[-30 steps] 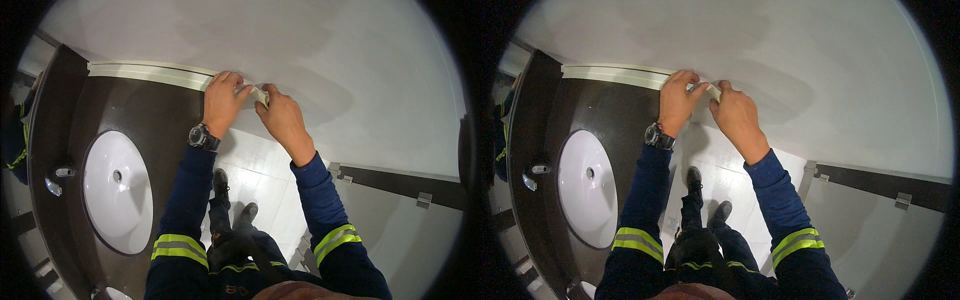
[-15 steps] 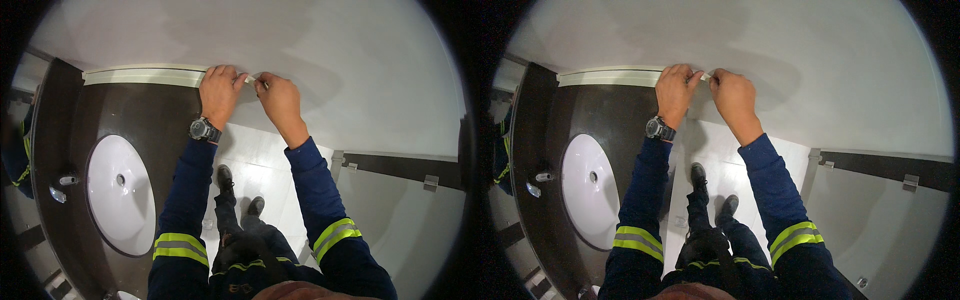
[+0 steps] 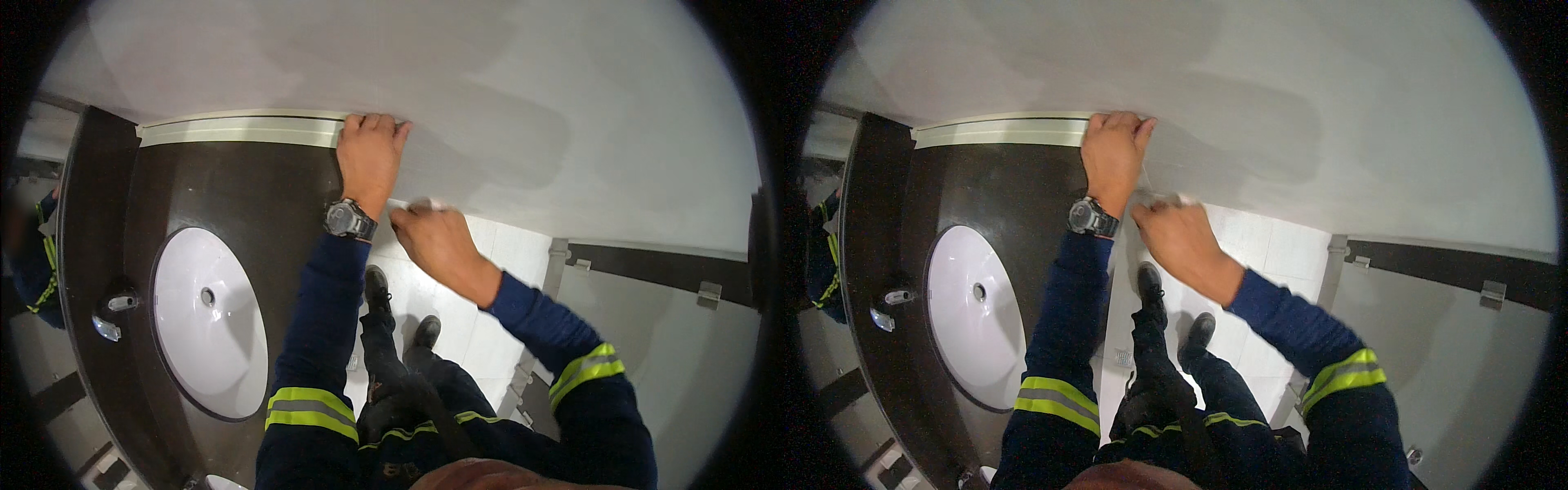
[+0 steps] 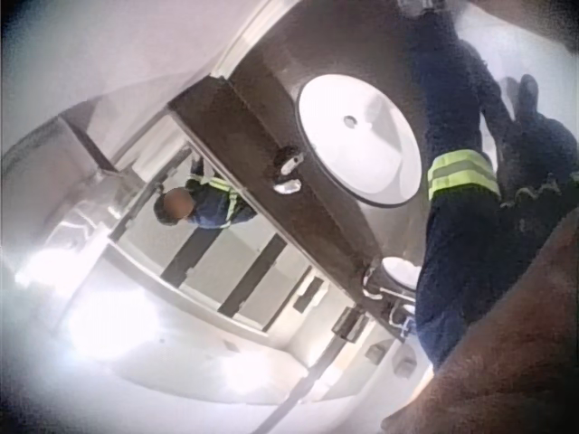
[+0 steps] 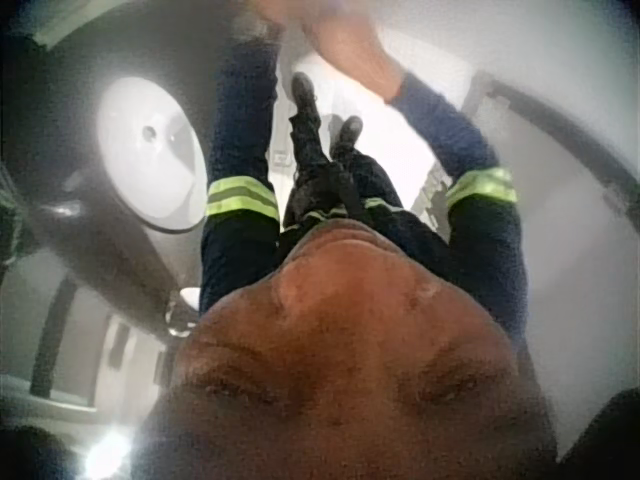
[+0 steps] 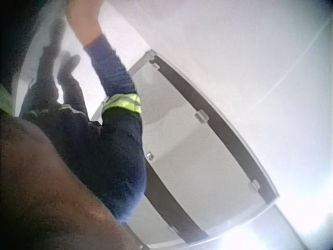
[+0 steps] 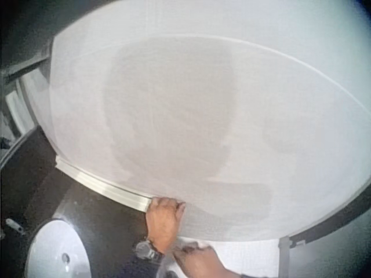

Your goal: The person applies masking tape along the edge of a bathroom countertop and wall junction. They unroll the tape, press it down, and smooth it along the seam, working around the sink and along the wall.

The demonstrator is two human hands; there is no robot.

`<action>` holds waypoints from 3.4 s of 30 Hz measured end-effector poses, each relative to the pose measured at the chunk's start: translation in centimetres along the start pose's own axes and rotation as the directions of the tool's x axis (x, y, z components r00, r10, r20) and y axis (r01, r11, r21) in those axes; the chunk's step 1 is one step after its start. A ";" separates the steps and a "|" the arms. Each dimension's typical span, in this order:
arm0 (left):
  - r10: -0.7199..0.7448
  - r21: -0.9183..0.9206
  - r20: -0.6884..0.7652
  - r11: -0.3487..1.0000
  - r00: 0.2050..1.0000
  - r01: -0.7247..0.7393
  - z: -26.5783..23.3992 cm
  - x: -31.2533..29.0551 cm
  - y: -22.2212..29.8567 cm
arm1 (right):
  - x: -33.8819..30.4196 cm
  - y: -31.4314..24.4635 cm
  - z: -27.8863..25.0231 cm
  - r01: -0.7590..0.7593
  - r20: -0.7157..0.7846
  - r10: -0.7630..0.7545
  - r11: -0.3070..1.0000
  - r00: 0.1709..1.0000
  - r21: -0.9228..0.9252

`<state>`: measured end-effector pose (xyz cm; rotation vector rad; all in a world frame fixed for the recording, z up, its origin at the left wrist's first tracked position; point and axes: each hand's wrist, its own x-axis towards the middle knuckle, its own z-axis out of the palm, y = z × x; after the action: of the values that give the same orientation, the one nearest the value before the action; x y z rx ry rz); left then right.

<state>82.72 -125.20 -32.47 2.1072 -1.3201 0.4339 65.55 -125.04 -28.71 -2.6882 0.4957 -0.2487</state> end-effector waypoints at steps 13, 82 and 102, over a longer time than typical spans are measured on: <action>-0.373 -0.628 0.062 0.706 0.926 0.327 1.6 -4.9 7.5 | -5.6 9.4 -13.7 -0.643 0.519 0.423 0.665 0.743 0.380; 0.310 -0.686 -0.248 0.613 0.918 -0.392 6.4 -19.6 3.8 | -6.7 13.3 0.8 0.039 -0.214 0.094 0.838 0.972 0.544; -0.175 -0.727 -0.314 0.676 0.933 -0.118 10.6 -17.8 -2.5 | 10.5 8.5 2.8 0.239 -0.425 -0.801 0.550 0.421 -0.800</action>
<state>76.46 -118.88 -51.34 1.2752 -0.9967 0.1943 73.30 -135.28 -33.69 -3.1912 -0.2812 -1.8414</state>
